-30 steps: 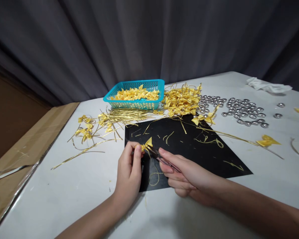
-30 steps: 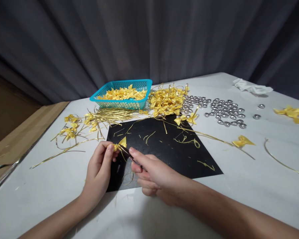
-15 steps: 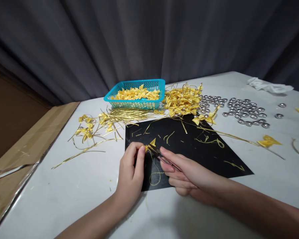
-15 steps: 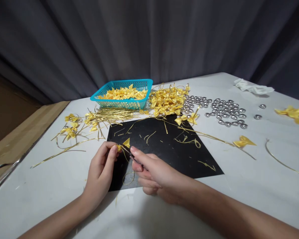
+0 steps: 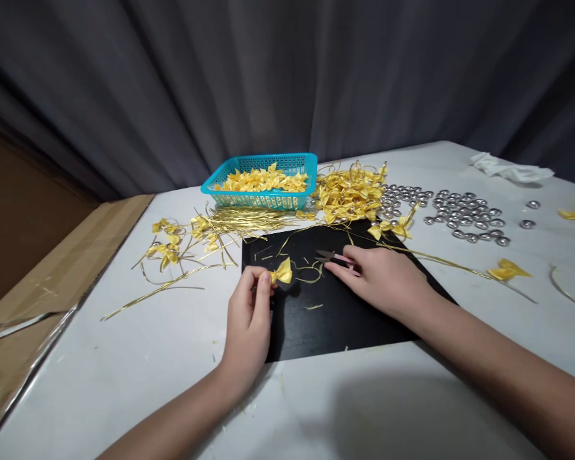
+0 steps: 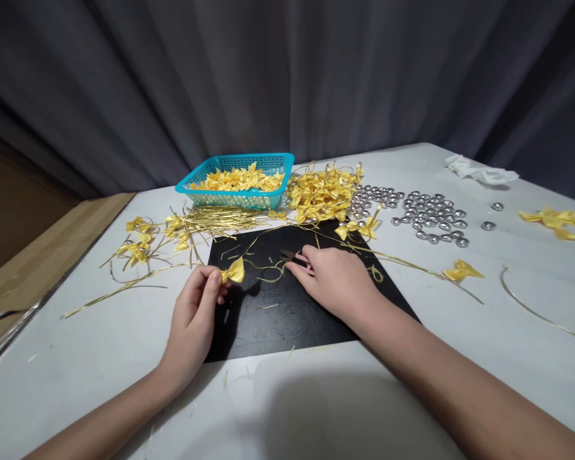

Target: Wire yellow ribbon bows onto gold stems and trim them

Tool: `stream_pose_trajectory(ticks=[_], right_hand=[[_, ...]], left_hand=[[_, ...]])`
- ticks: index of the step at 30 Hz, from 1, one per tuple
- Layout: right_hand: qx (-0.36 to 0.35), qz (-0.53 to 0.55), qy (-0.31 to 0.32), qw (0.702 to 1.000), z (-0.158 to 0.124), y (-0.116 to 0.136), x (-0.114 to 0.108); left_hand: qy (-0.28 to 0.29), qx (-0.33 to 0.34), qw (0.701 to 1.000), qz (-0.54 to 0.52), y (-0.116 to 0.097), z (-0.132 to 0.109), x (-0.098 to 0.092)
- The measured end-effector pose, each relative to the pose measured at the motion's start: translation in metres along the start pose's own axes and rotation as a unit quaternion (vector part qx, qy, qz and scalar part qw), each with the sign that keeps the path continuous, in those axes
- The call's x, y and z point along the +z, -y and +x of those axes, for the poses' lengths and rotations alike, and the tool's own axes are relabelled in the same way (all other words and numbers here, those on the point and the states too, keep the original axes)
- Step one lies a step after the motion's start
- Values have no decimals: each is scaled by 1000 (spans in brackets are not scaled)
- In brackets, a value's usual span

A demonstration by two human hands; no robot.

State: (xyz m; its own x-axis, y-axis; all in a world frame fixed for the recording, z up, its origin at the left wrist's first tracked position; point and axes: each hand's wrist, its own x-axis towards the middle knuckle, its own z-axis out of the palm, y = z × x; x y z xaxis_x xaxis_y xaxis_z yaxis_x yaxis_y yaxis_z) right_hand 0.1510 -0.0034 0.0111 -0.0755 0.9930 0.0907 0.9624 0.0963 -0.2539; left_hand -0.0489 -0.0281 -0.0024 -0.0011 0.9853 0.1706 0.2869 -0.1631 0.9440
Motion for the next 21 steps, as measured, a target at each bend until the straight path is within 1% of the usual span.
stream_pose_trajectory(ticks=[1, 2, 3, 4, 5, 6, 7, 8, 9, 10, 11, 12, 13, 17, 19, 21], right_hand=[[-7, -36, 9, 999, -1, 1, 0], [-17, -65, 4, 998, -2, 3, 0], [-29, -80, -15, 996, -3, 5, -1], [-43, -74, -43, 995, -5, 7, -2], [-59, -41, -73, 995, -7, 10, -2], [-76, 22, -89, 993, -9, 13, -3], [-92, 111, -83, 986, -11, 15, -3], [-101, 211, -52, 971, -13, 18, -3], [-104, 304, -3, 947, -14, 21, -2], [-102, 376, 50, 919, -15, 23, -1], [-96, 421, 92, 897, -15, 25, 1], [-92, 442, 116, 885, -15, 26, 2], [-91, 447, 125, 881, -15, 26, 3], [-109, 445, 124, 880, -12, 22, 1], [-119, 441, 121, 881, -11, 19, -4], [-120, 445, 99, 882, -12, 18, -10]], left_hand=[[6, 3, 1000, 1, 0, -1, 0], [12, 8, 1000, 5, 0, -1, 0], [17, 13, 1000, 11, 0, -2, 0], [20, 21, 999, 18, -1, -3, 0], [23, 30, 999, 26, -1, -3, 0], [26, 39, 998, 33, -2, -4, 0], [29, 50, 998, 39, -2, -5, 0], [34, 60, 997, 44, -3, -6, 0], [41, 69, 996, 48, -4, -6, 0], [48, 78, 994, 52, -4, -7, -1], [52, 84, 993, 57, -5, -7, -1], [55, 89, 993, 62, -5, -8, -1], [56, 92, 992, 68, -5, -8, -1], [47, 84, 992, 79, -5, -6, -1], [35, 64, 995, 65, -4, -3, -1], [23, 34, 998, 44, -3, 0, -1]])
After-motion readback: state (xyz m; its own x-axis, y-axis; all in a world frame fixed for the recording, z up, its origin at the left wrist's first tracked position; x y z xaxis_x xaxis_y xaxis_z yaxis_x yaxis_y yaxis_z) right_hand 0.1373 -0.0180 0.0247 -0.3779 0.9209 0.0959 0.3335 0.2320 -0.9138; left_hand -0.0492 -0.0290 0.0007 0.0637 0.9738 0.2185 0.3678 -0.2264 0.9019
